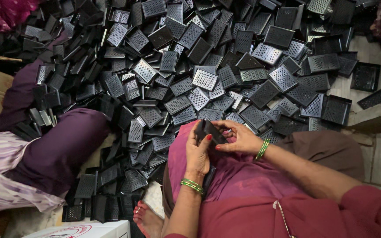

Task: The person sits on the floor and repeatedly picks up small black plastic trays and matching inserts from a large pile. They align and press the two pieces together by hand, then place the assembled unit into a cardboard box. The process continues with one unit at a time.

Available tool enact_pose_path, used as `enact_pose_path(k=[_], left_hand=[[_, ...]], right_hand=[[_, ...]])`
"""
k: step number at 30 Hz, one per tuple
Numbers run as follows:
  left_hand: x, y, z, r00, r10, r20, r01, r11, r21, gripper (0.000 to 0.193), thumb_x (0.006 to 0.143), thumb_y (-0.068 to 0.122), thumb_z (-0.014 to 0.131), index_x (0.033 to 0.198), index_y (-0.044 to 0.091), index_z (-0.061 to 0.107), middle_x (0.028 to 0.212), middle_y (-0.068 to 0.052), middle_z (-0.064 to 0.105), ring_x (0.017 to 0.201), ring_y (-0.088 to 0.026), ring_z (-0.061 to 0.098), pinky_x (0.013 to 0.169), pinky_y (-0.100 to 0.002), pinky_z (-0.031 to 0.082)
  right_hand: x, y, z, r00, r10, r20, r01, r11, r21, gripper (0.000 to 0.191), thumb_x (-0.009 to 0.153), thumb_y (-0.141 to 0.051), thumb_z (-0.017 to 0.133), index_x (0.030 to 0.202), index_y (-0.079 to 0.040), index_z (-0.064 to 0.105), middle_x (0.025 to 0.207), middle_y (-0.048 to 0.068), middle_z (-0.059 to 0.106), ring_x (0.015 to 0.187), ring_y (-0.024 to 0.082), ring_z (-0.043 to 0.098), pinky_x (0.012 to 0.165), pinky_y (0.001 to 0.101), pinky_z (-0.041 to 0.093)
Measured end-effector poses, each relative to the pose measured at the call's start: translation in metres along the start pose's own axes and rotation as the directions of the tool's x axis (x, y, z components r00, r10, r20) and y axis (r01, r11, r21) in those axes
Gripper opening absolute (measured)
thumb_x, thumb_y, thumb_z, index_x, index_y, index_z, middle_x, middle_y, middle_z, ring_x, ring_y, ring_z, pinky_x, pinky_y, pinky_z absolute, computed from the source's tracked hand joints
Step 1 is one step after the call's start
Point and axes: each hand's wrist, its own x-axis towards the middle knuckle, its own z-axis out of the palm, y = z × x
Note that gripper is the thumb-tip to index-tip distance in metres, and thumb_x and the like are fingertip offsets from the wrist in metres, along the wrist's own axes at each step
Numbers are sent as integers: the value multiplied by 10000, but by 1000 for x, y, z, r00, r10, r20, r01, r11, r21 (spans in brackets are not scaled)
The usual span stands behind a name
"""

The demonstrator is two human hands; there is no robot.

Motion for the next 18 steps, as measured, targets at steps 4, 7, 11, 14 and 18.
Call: enact_pose_path(k=[4,7,11,14,18], left_hand=[[-2,1,2,1000,-4,-19,4,1000,-2,684,838,-29,773,1462,51,505,1294,-64,628,1163,-176,622,1015,-331,520],[-4,2,4,1000,6,-29,-6,1000,9,700,821,-45,780,1458,45,504,1294,-59,626,1168,-173,623,1020,-328,520],[-4,2,6,999,29,-36,-28,999,39,744,794,-87,782,1465,33,482,1304,-69,623,1180,-177,621,1029,-331,517],[-4,3,7,999,33,-25,-32,998,46,771,782,-103,770,1476,33,461,1312,-82,623,1181,-192,623,1031,-345,520],[-5,1,6,999,47,3,-47,996,78,786,793,-102,769,1494,33,440,1328,-84,614,1190,-189,621,1036,-343,516]], right_hand=[[-4,-5,-1,999,-40,2,40,996,-79,812,735,-216,891,1454,-76,541,1278,39,613,1168,124,600,1006,311,535],[-7,-8,-1,995,-100,-3,98,982,-164,813,741,-226,899,1461,-79,551,1272,65,615,1190,149,610,1035,322,522],[-8,-11,-1,999,-10,-40,0,969,-247,825,712,-225,904,1455,-117,564,1267,59,609,1144,164,612,987,340,539],[-8,-12,-1,1000,-10,-27,5,987,-158,822,706,-206,896,1446,-122,548,1307,46,591,1199,150,613,1031,339,544],[-8,-9,-4,1000,15,3,-15,987,-157,837,700,-200,899,1450,-124,537,1324,48,568,1186,159,609,1006,352,567]])
